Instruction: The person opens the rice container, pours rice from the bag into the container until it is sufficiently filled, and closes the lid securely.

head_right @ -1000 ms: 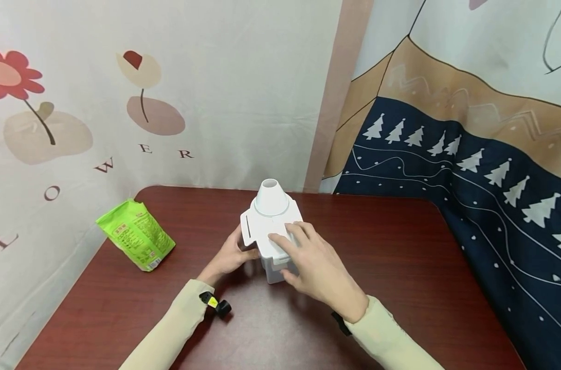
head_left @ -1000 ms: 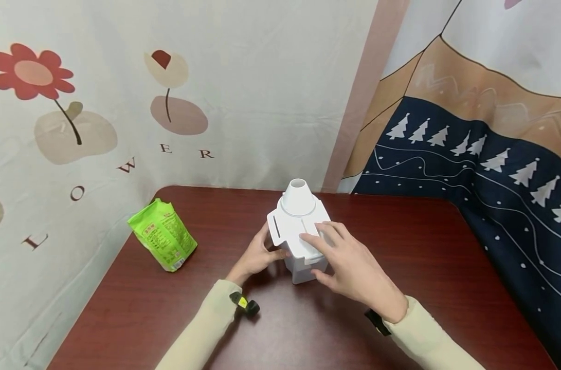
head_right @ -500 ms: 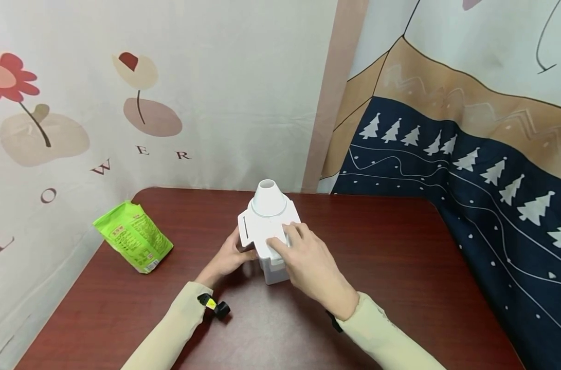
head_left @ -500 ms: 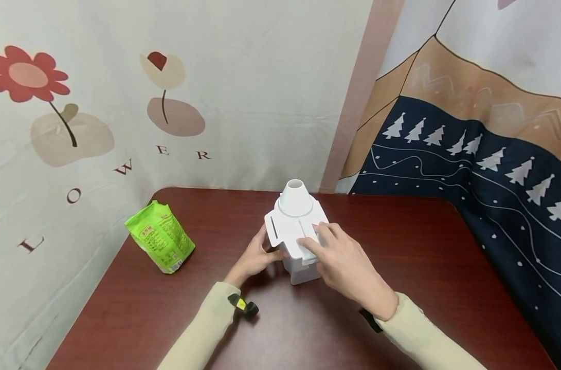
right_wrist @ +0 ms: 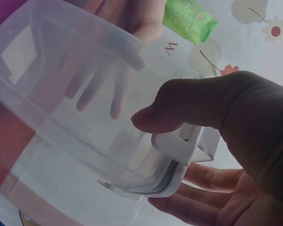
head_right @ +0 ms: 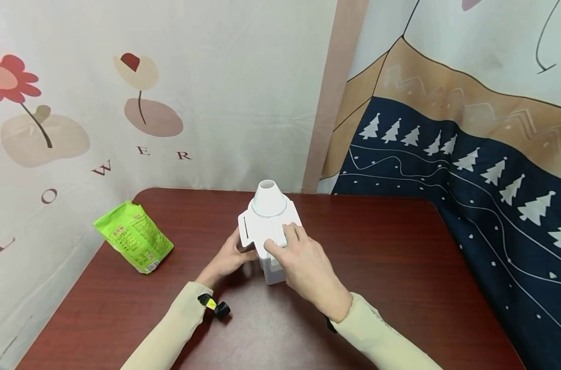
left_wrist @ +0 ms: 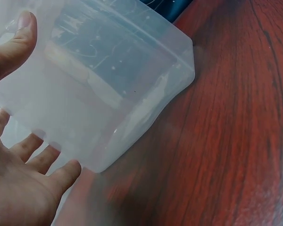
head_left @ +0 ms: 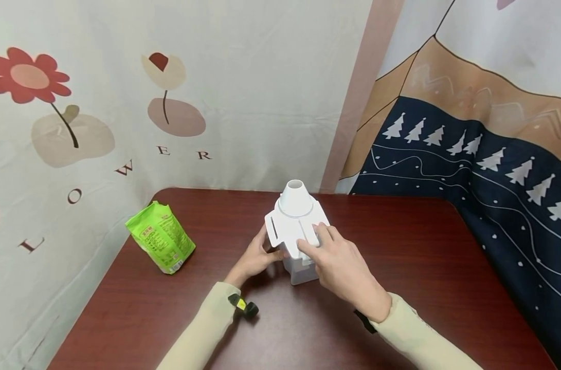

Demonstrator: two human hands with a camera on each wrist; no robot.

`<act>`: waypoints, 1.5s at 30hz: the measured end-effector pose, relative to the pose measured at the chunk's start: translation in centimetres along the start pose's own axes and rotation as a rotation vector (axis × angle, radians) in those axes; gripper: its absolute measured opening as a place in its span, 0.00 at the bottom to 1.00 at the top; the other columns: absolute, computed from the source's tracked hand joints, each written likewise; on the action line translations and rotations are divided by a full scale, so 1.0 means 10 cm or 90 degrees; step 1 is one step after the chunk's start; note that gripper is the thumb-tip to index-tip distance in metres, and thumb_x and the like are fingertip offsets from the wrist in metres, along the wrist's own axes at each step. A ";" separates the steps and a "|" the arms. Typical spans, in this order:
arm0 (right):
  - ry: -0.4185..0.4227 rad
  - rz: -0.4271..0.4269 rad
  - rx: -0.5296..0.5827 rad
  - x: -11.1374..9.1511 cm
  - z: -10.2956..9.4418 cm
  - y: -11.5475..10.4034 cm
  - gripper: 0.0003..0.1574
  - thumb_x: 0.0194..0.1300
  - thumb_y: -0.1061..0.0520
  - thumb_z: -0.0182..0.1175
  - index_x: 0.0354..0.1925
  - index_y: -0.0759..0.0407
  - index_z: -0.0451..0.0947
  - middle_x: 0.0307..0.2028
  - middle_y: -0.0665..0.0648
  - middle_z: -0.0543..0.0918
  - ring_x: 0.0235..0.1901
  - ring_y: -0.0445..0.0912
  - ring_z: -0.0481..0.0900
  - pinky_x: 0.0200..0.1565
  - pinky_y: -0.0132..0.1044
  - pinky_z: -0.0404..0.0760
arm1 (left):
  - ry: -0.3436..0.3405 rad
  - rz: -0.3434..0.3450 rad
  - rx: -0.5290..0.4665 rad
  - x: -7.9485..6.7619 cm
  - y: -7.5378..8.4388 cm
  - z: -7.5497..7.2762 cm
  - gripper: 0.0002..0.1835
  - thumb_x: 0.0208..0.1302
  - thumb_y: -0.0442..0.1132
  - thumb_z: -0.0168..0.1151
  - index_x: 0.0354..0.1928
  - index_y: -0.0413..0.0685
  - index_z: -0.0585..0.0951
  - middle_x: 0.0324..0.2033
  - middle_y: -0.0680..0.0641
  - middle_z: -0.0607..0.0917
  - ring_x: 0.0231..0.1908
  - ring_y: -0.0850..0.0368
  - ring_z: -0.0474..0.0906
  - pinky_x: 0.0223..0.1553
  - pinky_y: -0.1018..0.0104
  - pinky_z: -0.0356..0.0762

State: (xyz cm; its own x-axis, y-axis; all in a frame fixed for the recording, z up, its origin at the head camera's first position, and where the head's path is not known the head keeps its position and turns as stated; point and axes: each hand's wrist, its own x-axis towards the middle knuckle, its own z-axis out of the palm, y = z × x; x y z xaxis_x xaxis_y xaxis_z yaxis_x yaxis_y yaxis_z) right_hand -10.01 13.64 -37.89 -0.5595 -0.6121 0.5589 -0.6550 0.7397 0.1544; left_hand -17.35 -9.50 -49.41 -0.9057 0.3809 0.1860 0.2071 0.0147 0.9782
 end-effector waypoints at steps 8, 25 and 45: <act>0.017 0.005 -0.003 -0.02 0.05 -0.05 0.31 0.40 0.64 0.73 0.45 0.49 0.75 0.46 0.68 0.80 0.39 0.57 0.81 0.17 0.43 0.80 | 0.000 -0.016 0.011 0.00 0.00 0.03 0.56 0.57 0.28 0.75 0.82 0.53 0.52 0.74 0.41 0.66 0.70 0.45 0.69 0.69 0.50 0.70; 0.017 0.007 0.026 -0.01 0.01 0.01 0.31 0.38 0.56 0.69 0.48 0.44 0.87 0.48 0.63 0.84 0.41 0.53 0.82 0.21 0.43 0.81 | -0.004 -0.008 0.014 0.01 0.01 -0.01 0.56 0.57 0.28 0.75 0.82 0.53 0.51 0.74 0.41 0.66 0.68 0.47 0.70 0.68 0.55 0.71; -0.146 0.056 0.200 -0.06 -0.18 0.17 0.43 0.48 0.56 0.73 0.64 0.34 0.78 0.62 0.52 0.76 0.50 0.42 0.72 0.30 0.29 0.76 | -0.009 -0.002 0.001 0.01 -0.02 -0.04 0.52 0.56 0.27 0.75 0.80 0.53 0.58 0.70 0.42 0.71 0.67 0.50 0.73 0.66 0.65 0.73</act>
State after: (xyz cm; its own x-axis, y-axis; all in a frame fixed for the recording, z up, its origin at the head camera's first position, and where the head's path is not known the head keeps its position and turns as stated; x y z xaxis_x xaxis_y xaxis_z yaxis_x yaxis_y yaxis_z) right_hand -9.88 15.83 -36.51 -0.6963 -0.6227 0.3569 -0.7027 0.6928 -0.1623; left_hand -17.59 -9.83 -49.58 -0.9012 0.3934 0.1817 0.2047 0.0168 0.9787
